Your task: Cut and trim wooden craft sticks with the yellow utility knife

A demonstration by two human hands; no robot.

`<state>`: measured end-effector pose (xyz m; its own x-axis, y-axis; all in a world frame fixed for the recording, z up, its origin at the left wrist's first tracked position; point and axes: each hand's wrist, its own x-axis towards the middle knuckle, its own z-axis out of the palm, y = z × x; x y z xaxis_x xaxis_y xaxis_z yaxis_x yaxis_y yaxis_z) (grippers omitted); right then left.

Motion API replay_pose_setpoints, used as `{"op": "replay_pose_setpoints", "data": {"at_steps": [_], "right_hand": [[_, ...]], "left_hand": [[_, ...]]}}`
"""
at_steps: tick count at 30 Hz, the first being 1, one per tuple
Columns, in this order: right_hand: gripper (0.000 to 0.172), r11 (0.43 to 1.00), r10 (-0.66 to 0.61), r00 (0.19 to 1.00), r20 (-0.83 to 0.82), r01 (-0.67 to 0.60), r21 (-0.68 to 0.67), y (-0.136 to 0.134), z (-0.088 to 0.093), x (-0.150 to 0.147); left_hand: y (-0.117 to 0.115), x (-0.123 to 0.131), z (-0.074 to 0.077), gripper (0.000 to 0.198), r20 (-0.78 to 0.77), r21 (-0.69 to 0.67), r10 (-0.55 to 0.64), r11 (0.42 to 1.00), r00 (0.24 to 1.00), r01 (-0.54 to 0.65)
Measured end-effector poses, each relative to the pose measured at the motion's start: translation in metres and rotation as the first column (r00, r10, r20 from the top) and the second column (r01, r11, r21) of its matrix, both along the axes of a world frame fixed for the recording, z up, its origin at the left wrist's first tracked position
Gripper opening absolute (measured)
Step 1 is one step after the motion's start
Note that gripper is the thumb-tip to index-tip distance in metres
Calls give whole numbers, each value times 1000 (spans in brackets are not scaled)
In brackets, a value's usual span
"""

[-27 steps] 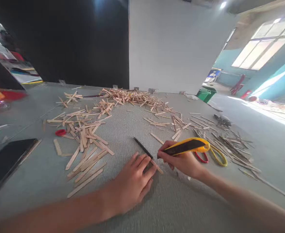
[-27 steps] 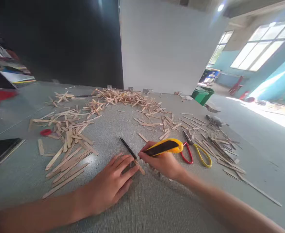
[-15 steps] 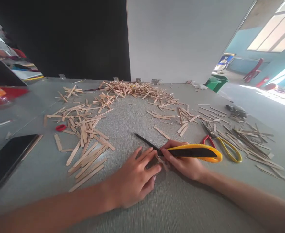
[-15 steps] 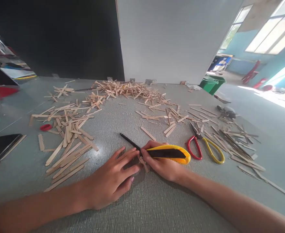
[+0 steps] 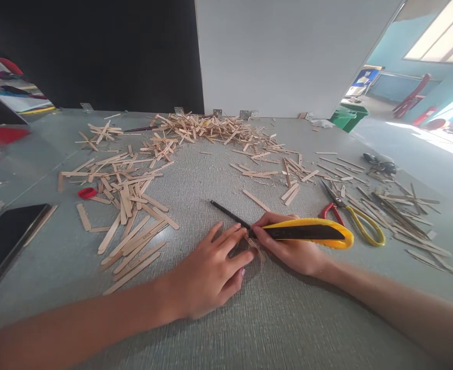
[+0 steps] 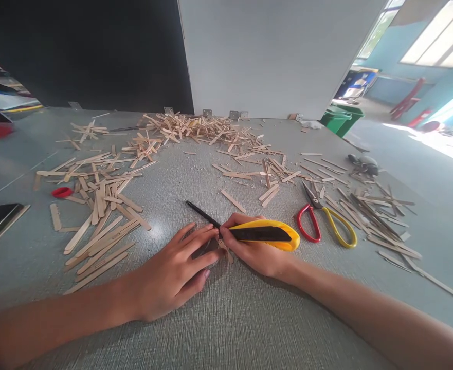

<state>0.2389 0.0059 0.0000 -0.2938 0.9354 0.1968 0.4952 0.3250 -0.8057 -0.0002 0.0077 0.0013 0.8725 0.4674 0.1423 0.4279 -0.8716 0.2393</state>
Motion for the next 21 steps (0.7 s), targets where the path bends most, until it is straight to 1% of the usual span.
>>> {"op": "replay_pose_setpoints", "data": {"at_steps": [6,13,21], "right_hand": [[27,1000,3,1000,-18,-4,-26,0,3,-1],[27,999,-3,1000,-14,2,-52,0,1,-2],[28,999,-4,1000,8,4,-31,2,0,-1]], "left_hand": [[0,-2,0,39,-7,-7,-6,1000,1000,6],[0,-1,-1,38,5,6,0,1000,1000,0],[0,0,1,37,20,-9,7,1000,1000,-7]]}}
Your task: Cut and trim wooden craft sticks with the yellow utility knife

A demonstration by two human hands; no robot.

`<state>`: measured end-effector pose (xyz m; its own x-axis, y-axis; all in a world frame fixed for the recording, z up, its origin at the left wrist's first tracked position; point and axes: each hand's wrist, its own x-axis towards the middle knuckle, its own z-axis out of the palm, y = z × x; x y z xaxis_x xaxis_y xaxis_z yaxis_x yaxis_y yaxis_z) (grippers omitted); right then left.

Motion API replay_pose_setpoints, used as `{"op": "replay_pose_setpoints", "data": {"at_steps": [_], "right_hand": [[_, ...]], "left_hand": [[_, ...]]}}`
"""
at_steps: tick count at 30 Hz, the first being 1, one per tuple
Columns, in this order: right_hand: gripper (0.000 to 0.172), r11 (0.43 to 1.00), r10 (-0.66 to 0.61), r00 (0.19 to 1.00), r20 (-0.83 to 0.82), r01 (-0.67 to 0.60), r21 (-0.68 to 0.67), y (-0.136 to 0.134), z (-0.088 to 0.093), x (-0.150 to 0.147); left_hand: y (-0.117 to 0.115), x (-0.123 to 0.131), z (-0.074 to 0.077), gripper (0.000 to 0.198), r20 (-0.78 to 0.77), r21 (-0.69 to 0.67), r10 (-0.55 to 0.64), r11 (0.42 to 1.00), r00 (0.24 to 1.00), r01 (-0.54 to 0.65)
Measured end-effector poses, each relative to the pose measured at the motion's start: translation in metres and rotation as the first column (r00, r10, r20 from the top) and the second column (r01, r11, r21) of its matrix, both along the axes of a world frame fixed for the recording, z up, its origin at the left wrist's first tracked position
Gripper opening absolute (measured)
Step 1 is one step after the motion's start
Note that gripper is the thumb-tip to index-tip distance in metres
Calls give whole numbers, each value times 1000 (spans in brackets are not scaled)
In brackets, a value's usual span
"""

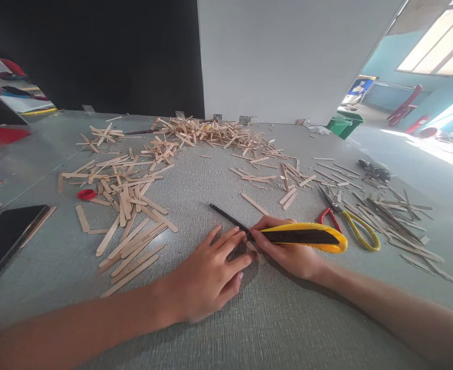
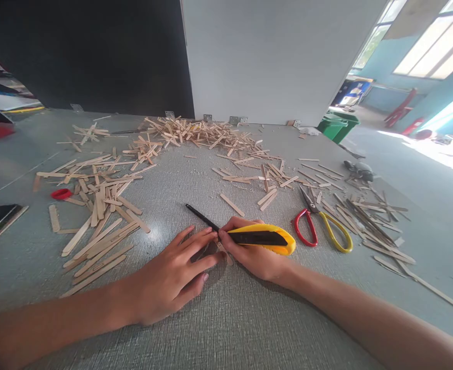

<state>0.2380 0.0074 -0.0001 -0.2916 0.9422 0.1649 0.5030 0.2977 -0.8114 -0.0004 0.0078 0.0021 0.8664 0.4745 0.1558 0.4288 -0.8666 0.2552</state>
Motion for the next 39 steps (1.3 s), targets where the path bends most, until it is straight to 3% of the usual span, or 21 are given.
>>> {"op": "replay_pose_setpoints", "data": {"at_steps": [25,33,39], "right_hand": [[28,997,-20,998,62,15,71,-1,1,-3],[30,994,6,1000,27,-9,107,-4,-4,-4],[30,992,17,1000,0,-17,125,-7,-6,-5]], "left_hand": [[-1,0,4,38,-12,12,7,1000,1000,-7],[1,-4,14,42,-92,100,-97,989,991,107],[2,-3,16,40,-119,112,-101,987,988,114]]}}
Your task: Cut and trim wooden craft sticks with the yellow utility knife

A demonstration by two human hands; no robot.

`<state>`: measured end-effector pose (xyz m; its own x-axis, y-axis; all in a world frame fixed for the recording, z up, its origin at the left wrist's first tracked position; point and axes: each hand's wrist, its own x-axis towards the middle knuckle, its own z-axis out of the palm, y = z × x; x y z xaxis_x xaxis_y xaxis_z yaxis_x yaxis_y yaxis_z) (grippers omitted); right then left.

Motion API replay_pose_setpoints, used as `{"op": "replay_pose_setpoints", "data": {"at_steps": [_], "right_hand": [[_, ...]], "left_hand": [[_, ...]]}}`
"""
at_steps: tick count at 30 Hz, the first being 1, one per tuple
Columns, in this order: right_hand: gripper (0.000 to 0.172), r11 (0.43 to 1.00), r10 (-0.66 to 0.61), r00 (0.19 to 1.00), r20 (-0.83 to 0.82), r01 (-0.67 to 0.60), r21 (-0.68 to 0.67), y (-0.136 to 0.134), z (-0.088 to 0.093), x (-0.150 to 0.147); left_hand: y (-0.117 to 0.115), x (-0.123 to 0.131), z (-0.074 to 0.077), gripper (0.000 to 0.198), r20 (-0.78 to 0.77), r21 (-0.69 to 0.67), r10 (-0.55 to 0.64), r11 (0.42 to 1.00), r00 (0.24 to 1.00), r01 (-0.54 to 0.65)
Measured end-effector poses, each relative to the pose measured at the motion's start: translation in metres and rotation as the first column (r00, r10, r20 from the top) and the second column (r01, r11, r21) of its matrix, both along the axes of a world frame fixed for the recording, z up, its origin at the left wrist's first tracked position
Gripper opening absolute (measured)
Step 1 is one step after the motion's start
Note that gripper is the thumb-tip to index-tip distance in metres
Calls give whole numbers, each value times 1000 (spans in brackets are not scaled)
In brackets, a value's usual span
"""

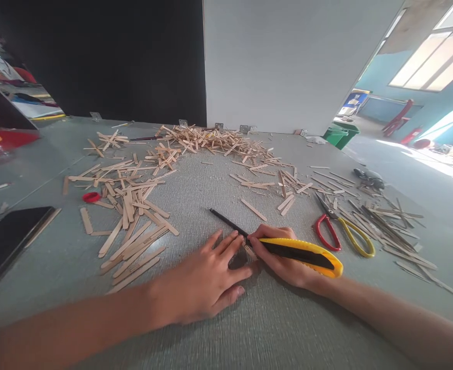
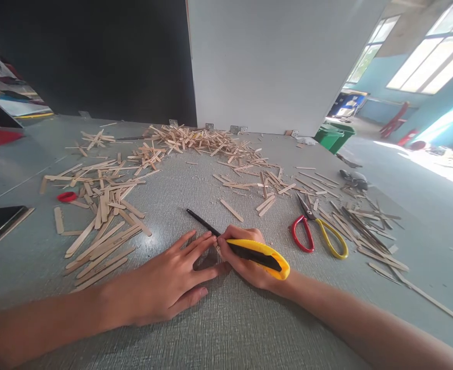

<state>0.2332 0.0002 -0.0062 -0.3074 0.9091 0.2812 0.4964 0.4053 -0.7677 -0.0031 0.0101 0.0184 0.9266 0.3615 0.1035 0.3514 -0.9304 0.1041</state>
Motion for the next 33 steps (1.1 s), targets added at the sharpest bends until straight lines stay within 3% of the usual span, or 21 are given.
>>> {"op": "replay_pose_setpoints", "data": {"at_steps": [9,33], "right_hand": [[29,999,-18,1000,24,17,45,-1,1,-1],[22,983,82,995,-50,-73,169,-1,-4,2]], "left_hand": [[-2,1,0,43,51,5,7,1000,999,-7],[-1,4,1,45,-56,-6,12,1000,998,-12]]}}
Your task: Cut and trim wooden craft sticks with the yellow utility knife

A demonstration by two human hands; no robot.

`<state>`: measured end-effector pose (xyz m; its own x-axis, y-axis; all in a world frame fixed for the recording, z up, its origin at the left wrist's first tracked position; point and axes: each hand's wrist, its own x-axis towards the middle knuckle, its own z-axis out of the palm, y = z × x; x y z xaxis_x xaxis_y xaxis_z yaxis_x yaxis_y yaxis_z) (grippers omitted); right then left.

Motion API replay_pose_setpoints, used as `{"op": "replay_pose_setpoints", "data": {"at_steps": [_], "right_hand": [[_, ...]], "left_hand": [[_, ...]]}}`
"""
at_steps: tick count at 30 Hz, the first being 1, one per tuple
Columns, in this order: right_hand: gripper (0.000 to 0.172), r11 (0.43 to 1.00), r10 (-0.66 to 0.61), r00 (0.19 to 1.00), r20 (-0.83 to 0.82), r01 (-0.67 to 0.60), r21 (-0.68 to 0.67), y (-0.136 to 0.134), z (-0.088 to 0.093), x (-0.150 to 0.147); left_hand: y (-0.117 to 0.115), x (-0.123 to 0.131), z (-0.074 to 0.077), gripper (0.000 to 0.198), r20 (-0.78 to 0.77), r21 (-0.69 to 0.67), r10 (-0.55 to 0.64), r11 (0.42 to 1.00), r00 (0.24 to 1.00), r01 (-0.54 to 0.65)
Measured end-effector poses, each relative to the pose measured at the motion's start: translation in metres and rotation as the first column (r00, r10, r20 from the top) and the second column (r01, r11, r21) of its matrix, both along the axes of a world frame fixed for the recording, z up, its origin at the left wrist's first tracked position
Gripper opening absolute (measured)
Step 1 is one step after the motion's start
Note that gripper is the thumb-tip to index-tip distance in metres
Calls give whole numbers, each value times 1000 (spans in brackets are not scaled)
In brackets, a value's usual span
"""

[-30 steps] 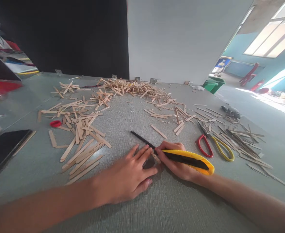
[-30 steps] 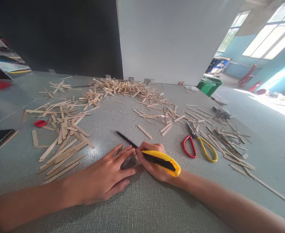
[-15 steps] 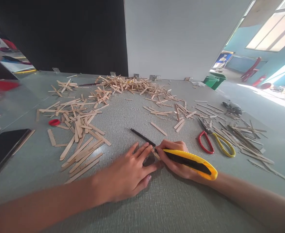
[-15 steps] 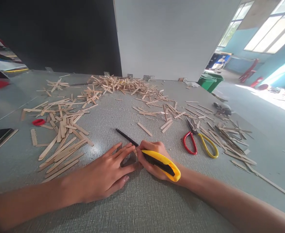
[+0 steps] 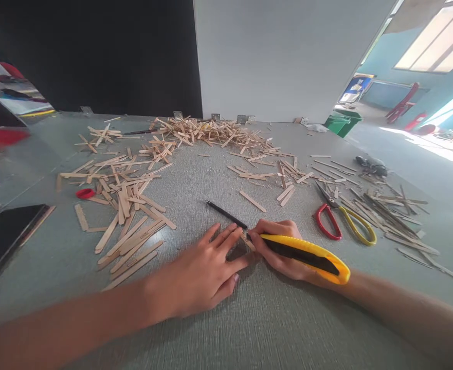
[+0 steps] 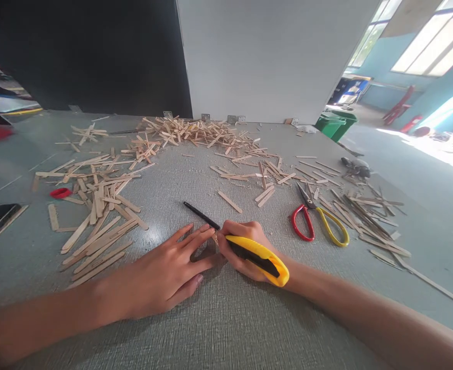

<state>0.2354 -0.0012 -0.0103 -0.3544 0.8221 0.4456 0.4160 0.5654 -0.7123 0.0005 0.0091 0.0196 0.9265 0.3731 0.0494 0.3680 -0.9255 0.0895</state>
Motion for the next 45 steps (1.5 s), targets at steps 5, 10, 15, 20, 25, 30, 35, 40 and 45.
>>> {"op": "replay_pose_setpoints", "data": {"at_steps": [5,10,15,20,25,30,35,40,45], "right_hand": [[21,1000,8,1000,-16,-8,22,1,-2,1],[22,1000,4,1000,14,-5,22,1,-1,1],[23,999,15,1000,9,-15,32,1,-2,1],[23,1000,-1,1000,20,0,13,-2,-4,2],[22,999,-48,999,8,48,12,-7,1,0],[23,993,-122,993,-12,122,9,-8,9,-2],[12,1000,-30,999,-12,30,1,-3,6,-2],[20,995,-67,997,29,69,-74,-1,7,-2],[23,993,-75,996,41,78,-87,-2,10,-3]], "left_hand": [[1,-1,1,45,-40,12,-5,1000,999,6],[0,0,0,47,-44,30,-2,1000,999,3],[0,-1,-2,50,-43,37,-3,999,999,5],[0,-3,-2,55,-36,31,-6,999,999,7],[-3,-4,-3,60,-26,12,10,1000,1000,-10],[-4,-6,-4,59,-9,3,13,1000,1000,-13],[-1,-4,-3,59,6,-7,4,1000,1000,-4],[0,-3,-3,56,8,23,-6,1000,1000,5],[0,-3,-5,58,30,13,-1,1000,1000,1]]}}
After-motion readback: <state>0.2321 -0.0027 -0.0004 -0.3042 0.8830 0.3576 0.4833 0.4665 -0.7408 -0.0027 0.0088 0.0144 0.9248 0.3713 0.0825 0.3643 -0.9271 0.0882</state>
